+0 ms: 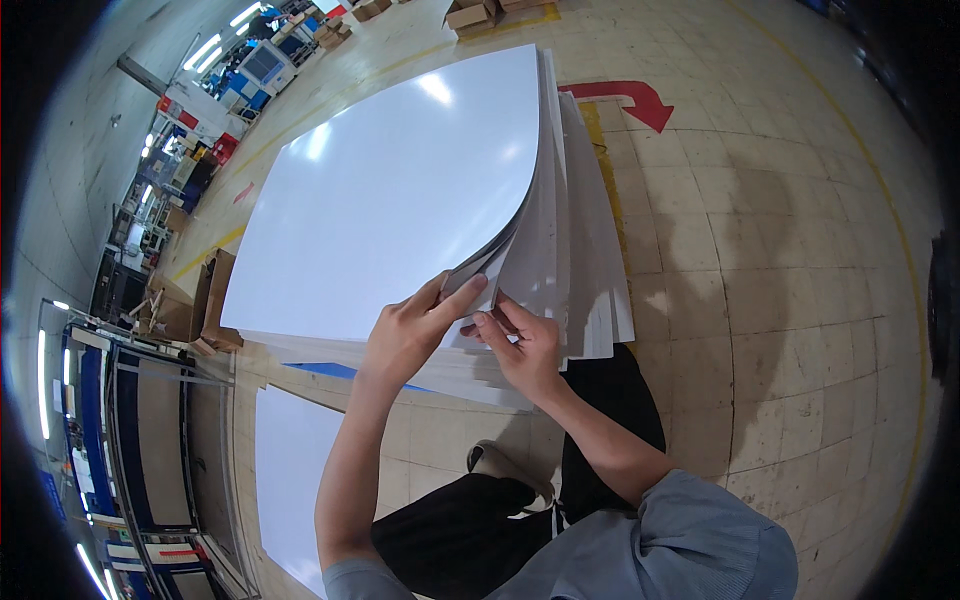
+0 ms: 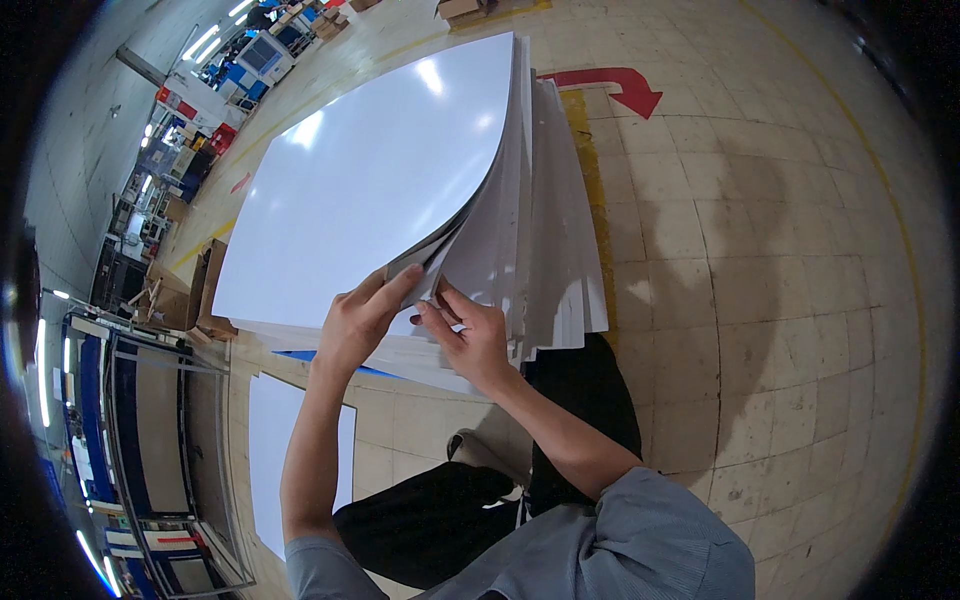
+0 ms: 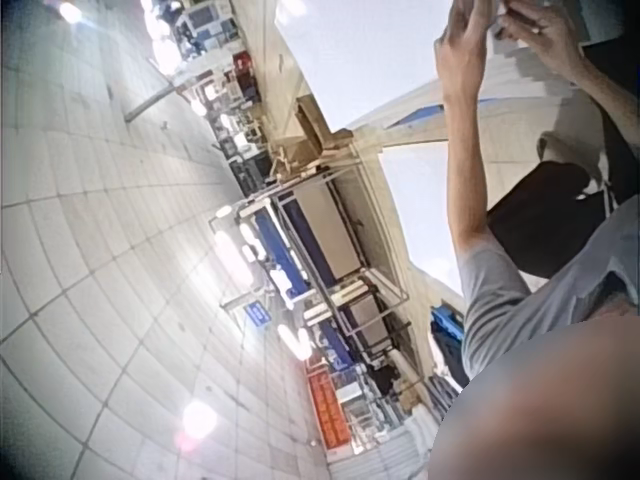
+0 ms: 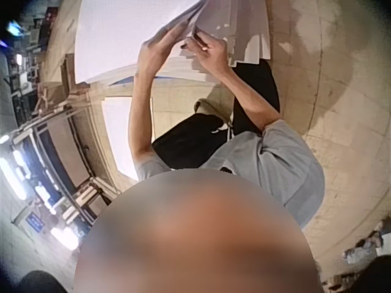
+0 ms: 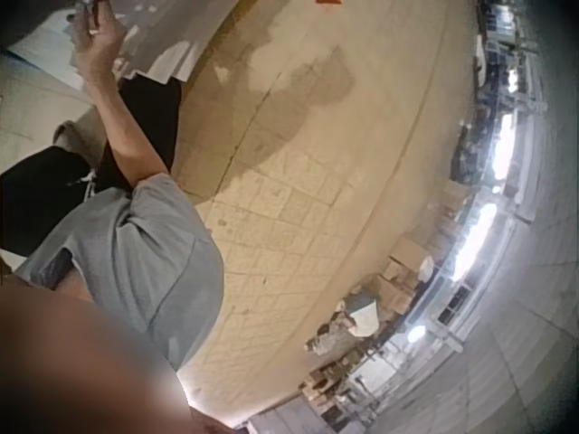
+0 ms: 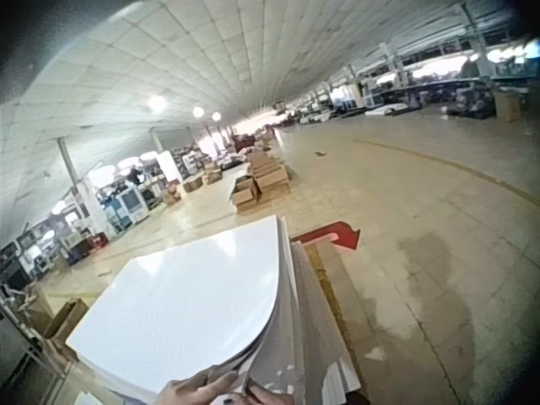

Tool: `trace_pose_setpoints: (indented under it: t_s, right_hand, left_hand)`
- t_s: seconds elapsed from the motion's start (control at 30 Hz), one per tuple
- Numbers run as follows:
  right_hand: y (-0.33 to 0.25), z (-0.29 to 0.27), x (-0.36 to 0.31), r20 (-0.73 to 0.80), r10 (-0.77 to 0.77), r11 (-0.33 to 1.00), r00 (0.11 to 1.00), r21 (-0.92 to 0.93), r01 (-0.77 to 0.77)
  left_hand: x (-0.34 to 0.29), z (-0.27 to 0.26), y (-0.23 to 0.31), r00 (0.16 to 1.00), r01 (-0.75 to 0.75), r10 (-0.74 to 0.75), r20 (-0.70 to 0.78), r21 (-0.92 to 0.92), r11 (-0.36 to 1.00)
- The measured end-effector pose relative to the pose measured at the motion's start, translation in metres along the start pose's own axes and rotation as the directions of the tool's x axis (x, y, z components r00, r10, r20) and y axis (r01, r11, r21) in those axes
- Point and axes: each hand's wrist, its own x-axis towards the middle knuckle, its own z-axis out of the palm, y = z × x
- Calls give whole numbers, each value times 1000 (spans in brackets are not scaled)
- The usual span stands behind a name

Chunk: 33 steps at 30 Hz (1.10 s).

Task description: Picking large white material sheets from a stack and using an industrial stapler to join them on a pallet.

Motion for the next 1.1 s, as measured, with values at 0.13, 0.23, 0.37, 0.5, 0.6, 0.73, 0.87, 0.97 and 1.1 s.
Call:
trace_pose_setpoints:
  t_s: [0.13,0.23,0.37,0.5,0.6,0.73,0.87,0.97,1.1]
  right_hand:
    - [-2,-3,1,28,-40,999,999,-26,41]
    - [-1,-5,2,47,-31,999,998,-36,33]
    - [1,-3,2,34,18,999,999,50,-20]
    - [0,-1,1,33,1,999,999,39,-2]
    - [1,-3,0,22,20,999,1000,41,-21]
    - [4,-2,0,11,10,999,1000,36,-10]
    - [-2,0,2,1,-7,999,1000,35,7]
    - [2,0,1,-18,-3,997,1000,75,5]
    - [7,-2,0,-3,10,999,1000,46,-10]
  left_hand:
    - [6,-4,-4,998,8,5,56,-227,974]
    - [12,-14,5,991,59,-14,135,-335,941]
    - [14,-9,-5,992,56,-9,130,-366,929]
    - [12,-5,-13,993,63,-13,121,-419,906]
    - [8,-1,-10,999,47,-47,10,-342,938]
    - [7,0,0,989,-102,99,-113,-25,994]
    - [7,-5,-3,996,27,-24,84,-34,999]
    - [13,-18,6,972,143,-87,218,-256,956]
    - [15,-10,0,988,73,-33,152,-266,961]
